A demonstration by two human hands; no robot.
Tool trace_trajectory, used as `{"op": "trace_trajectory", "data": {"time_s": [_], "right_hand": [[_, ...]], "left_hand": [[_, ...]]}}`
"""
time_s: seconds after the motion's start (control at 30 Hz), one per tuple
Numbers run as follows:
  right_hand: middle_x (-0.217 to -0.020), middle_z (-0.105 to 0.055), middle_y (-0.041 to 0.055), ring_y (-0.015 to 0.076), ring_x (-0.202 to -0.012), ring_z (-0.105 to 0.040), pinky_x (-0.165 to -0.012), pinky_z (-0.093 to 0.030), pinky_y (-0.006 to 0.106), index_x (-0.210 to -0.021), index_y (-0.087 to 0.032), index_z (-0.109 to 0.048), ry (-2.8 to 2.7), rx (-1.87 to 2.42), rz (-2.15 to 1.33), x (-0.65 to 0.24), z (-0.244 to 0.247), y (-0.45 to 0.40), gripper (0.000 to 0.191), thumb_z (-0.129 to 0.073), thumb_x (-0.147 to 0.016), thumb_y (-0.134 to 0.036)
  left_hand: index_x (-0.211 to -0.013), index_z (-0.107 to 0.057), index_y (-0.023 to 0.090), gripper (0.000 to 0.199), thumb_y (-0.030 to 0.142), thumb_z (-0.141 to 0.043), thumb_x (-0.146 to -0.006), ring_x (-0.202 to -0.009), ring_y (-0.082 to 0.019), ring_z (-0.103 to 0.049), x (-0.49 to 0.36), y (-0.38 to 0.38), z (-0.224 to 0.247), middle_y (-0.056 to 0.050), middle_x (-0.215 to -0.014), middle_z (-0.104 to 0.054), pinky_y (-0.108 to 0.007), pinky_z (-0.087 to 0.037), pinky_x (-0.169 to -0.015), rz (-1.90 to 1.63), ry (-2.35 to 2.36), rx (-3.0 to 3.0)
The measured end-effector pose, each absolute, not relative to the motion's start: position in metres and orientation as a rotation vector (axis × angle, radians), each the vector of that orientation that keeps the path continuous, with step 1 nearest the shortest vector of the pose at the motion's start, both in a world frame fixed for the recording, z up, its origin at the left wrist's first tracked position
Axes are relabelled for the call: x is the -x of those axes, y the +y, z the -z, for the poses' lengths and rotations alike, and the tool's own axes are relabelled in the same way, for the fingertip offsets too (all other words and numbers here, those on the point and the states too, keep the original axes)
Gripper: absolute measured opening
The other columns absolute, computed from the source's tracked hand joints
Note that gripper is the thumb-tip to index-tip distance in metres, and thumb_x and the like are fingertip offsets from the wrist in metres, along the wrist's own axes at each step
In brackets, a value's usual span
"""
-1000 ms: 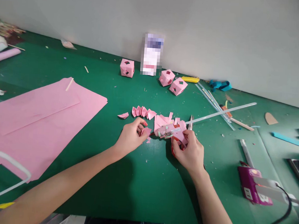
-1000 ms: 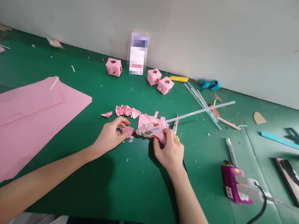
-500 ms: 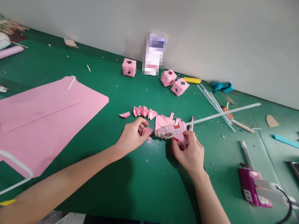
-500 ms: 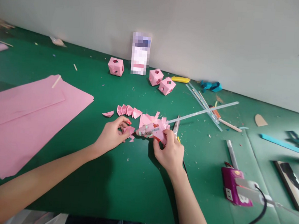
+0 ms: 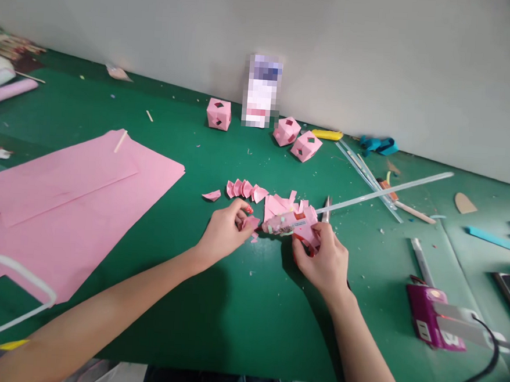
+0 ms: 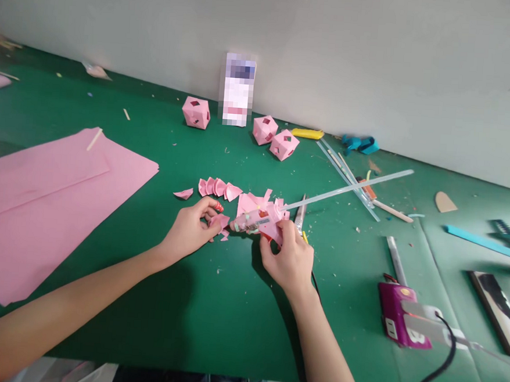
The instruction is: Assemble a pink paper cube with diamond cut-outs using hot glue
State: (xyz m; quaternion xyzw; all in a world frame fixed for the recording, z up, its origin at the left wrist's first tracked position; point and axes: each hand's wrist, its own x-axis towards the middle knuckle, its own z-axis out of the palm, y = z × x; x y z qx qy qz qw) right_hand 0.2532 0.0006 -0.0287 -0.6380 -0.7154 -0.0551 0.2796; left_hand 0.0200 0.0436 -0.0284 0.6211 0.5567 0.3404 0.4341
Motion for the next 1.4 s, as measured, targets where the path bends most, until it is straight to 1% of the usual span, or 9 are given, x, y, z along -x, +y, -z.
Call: {"op": "trace_trajectory", "data": {"time_s": [0.1, 0.27, 0.43, 0.63, 0.77, 0.93, 1.0, 1.13, 1.4], "right_hand": [[-0.070, -0.065, -0.0012, 0.0167, -0.053, -0.057, -0.050, -0.042, 0.026, -0.096, -0.024, -0.053, -1.894, 1.718, 0.189, -0.2546, 0.0287, 0.0005, 0.022, -0.065, -0.085, -0.039], [-0.069, -0.064, -0.0026, 0.0148, -0.048, -0.054, -0.049, -0.041, 0.026, -0.098, -0.024, -0.054, -1.853, 1.723, 0.178, -0.2558, 0.0294, 0.0003, 0.024, -0.067, -0.084, -0.039], [-0.069, -0.065, -0.0022, 0.0159, -0.052, -0.058, -0.050, -0.043, 0.026, -0.096, -0.024, -0.053, -1.895, 1.702, 0.202, -0.2549, 0.0306, 0.0007, 0.023, -0.067, -0.084, -0.038], [-0.068, -0.064, -0.0031, 0.0146, -0.048, -0.054, -0.048, -0.041, 0.026, -0.099, -0.023, -0.054, -1.839, 1.724, 0.219, -0.2558, 0.0304, 0.0009, 0.025, -0.069, -0.084, -0.038], [-0.069, -0.065, -0.0021, 0.0155, -0.050, -0.057, -0.049, -0.042, 0.026, -0.097, -0.023, -0.054, -1.869, 1.702, 0.222, -0.2547, 0.0305, 0.0003, 0.023, -0.067, -0.085, -0.038], [-0.070, -0.065, -0.0017, 0.0159, -0.051, -0.057, -0.049, -0.042, 0.026, -0.098, -0.023, -0.054, -1.841, 1.718, 0.234, -0.2532, 0.0304, 0.0012, 0.024, -0.067, -0.086, -0.039], [-0.069, -0.065, -0.0022, 0.0153, -0.049, -0.055, -0.049, -0.042, 0.026, -0.098, -0.023, -0.054, -1.838, 1.717, 0.211, -0.2537, 0.0295, 0.0016, 0.024, -0.067, -0.084, -0.038], [-0.070, -0.065, -0.0014, 0.0165, -0.053, -0.058, -0.050, -0.043, 0.026, -0.096, -0.024, -0.053, -1.902, 1.699, 0.171, -0.2562, 0.0264, 0.0023, 0.022, -0.065, -0.083, -0.037], [-0.068, -0.064, -0.0027, 0.0146, -0.048, -0.053, -0.049, -0.042, 0.026, -0.096, -0.024, -0.054, -1.862, 1.708, 0.128, -0.2588, 0.0222, 0.0026, 0.023, -0.067, -0.083, -0.038]], "left_hand": [[-0.095, -0.056, 0.023, 0.014, 0.022, -0.062, -0.083, -0.061, -0.014, -0.067, -0.0200, 0.0435, 0.0282, 0.003, -0.070, -0.065, -0.024, -0.052, -0.053, -0.839, 1.392, -1.555], [-0.096, -0.056, 0.022, 0.014, 0.021, -0.062, -0.083, -0.059, -0.013, -0.066, -0.0195, 0.0433, 0.0291, 0.003, -0.071, -0.065, -0.024, -0.052, -0.053, -0.834, 1.398, -1.568], [-0.095, -0.056, 0.022, 0.013, 0.022, -0.063, -0.084, -0.060, -0.013, -0.066, -0.0192, 0.0441, 0.0295, 0.003, -0.071, -0.065, -0.024, -0.053, -0.054, -0.841, 1.386, -1.579], [-0.097, -0.055, 0.023, 0.018, 0.016, -0.062, -0.082, -0.060, -0.013, -0.066, -0.0192, 0.0437, 0.0301, 0.005, -0.070, -0.064, -0.023, -0.053, -0.053, -0.840, 1.396, -1.585], [-0.097, -0.055, 0.023, 0.016, 0.018, -0.062, -0.083, -0.060, -0.013, -0.067, -0.0189, 0.0438, 0.0318, 0.004, -0.070, -0.064, -0.024, -0.054, -0.054, -0.847, 1.391, -1.587], [-0.099, -0.055, 0.023, 0.020, 0.016, -0.061, -0.081, -0.061, -0.013, -0.067, -0.0188, 0.0441, 0.0322, 0.005, -0.071, -0.064, -0.024, -0.054, -0.054, -0.837, 1.396, -1.592], [-0.099, -0.055, 0.023, 0.019, 0.018, -0.061, -0.081, -0.061, -0.013, -0.067, -0.0191, 0.0441, 0.0319, 0.005, -0.071, -0.065, -0.024, -0.054, -0.054, -0.838, 1.395, -1.587], [-0.098, -0.055, 0.023, 0.018, 0.021, -0.063, -0.082, -0.061, -0.014, -0.068, -0.0195, 0.0439, 0.0314, 0.004, -0.071, -0.065, -0.024, -0.054, -0.053, -0.839, 1.395, -1.578], [-0.099, -0.055, 0.023, 0.020, 0.019, -0.062, -0.081, -0.059, -0.013, -0.067, -0.0183, 0.0444, 0.0318, 0.004, -0.072, -0.066, -0.023, -0.054, -0.053, -0.845, 1.383, -1.579]]}}
